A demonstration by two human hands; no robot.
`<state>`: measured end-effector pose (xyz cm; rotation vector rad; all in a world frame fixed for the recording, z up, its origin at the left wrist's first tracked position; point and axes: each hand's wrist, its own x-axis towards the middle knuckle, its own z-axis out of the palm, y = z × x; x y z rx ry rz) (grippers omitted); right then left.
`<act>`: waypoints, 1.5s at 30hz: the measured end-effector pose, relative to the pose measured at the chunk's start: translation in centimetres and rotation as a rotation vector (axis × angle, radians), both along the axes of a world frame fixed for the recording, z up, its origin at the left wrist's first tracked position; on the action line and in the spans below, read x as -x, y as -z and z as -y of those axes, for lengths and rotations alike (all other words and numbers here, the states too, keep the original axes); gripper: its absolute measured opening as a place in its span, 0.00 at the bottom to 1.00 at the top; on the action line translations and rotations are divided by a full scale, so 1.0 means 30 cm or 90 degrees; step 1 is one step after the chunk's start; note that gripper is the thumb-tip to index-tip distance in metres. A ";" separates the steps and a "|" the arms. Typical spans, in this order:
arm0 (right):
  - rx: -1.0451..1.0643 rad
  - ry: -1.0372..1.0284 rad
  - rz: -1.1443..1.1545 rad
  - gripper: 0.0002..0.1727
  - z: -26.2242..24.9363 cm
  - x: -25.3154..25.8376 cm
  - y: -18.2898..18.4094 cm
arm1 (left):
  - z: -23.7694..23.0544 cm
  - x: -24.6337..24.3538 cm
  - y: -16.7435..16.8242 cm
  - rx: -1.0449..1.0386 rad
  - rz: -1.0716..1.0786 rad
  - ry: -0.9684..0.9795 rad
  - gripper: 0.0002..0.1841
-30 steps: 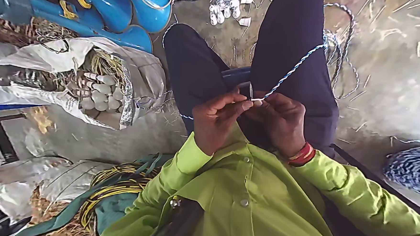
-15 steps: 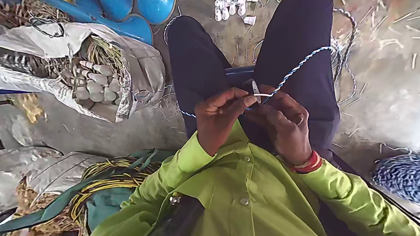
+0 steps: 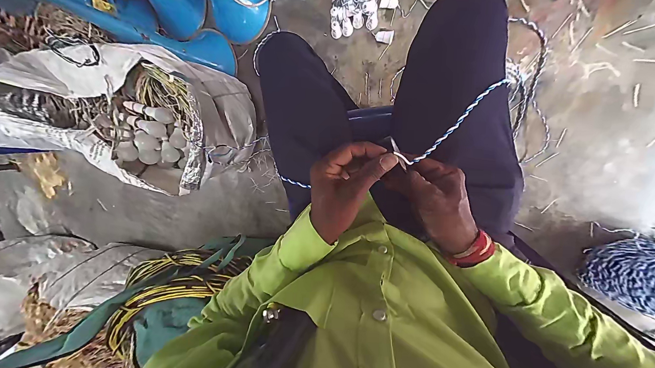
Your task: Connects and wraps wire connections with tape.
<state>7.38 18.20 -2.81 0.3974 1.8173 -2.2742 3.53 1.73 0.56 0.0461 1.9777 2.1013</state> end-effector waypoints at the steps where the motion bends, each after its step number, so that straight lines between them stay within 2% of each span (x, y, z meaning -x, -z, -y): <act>1: -0.041 -0.007 0.001 0.11 0.001 0.002 0.000 | -0.005 0.003 0.002 -0.010 0.007 -0.016 0.07; 6: -0.080 -0.026 -0.008 0.12 -0.002 0.004 0.008 | -0.007 0.000 -0.026 0.022 0.075 -0.025 0.07; 10: -0.227 -0.033 -0.042 0.10 -0.019 0.005 0.011 | 0.022 0.021 -0.017 0.071 0.107 -0.007 0.06; 12: -0.265 -0.056 -0.049 0.09 -0.031 0.007 0.013 | 0.037 0.032 -0.004 0.030 0.176 -0.009 0.05; 16: -0.198 -0.230 -0.071 0.08 -0.118 0.051 -0.018 | 0.064 0.052 -0.005 -0.027 0.299 0.012 0.05; 18: -0.255 -0.291 -0.099 0.07 -0.171 0.074 -0.044 | 0.064 0.056 -0.006 -0.050 0.341 0.008 0.06; 20: -0.372 -0.256 -0.175 0.09 -0.194 0.074 -0.079 | 0.061 0.056 -0.010 -0.056 0.366 0.006 0.05; 23: -0.503 -0.161 -0.382 0.11 -0.189 0.075 -0.103 | 0.056 0.056 -0.009 -0.045 0.361 0.023 0.05; 26: -0.513 -0.234 -0.567 0.08 -0.163 0.090 -0.079 | 0.051 0.039 0.006 -0.042 0.347 0.051 0.05; 29: -0.490 -0.259 -0.624 0.06 -0.135 0.095 -0.050 | 0.042 0.031 0.006 -0.011 0.330 0.078 0.06; 31: -0.459 -0.193 -0.554 0.07 -0.118 0.077 -0.043 | 0.041 0.023 -0.006 -0.011 0.302 0.097 0.08; 34: -0.384 -0.097 -0.326 0.14 -0.112 0.049 -0.041 | 0.024 0.018 -0.003 -0.050 0.232 0.125 0.09; 37: -0.237 -0.062 -0.201 0.12 -0.104 0.045 -0.041 | 0.022 0.014 0.006 -0.047 0.186 0.146 0.10; 39: -0.193 -0.056 -0.166 0.08 -0.109 0.050 -0.045 | 0.024 0.015 0.017 -0.040 0.147 0.171 0.10; 41: -0.218 -0.064 -0.147 0.08 -0.116 0.053 -0.053 | 0.027 0.019 0.019 -0.013 0.075 0.193 0.06; 43: -0.276 -0.071 -0.143 0.07 -0.122 0.060 -0.054 | 0.025 0.021 0.022 0.080 -0.046 0.191 0.09; 45: -0.279 -0.084 -0.121 0.05 -0.124 0.063 -0.055 | 0.021 0.013 0.036 0.181 -0.187 0.162 0.07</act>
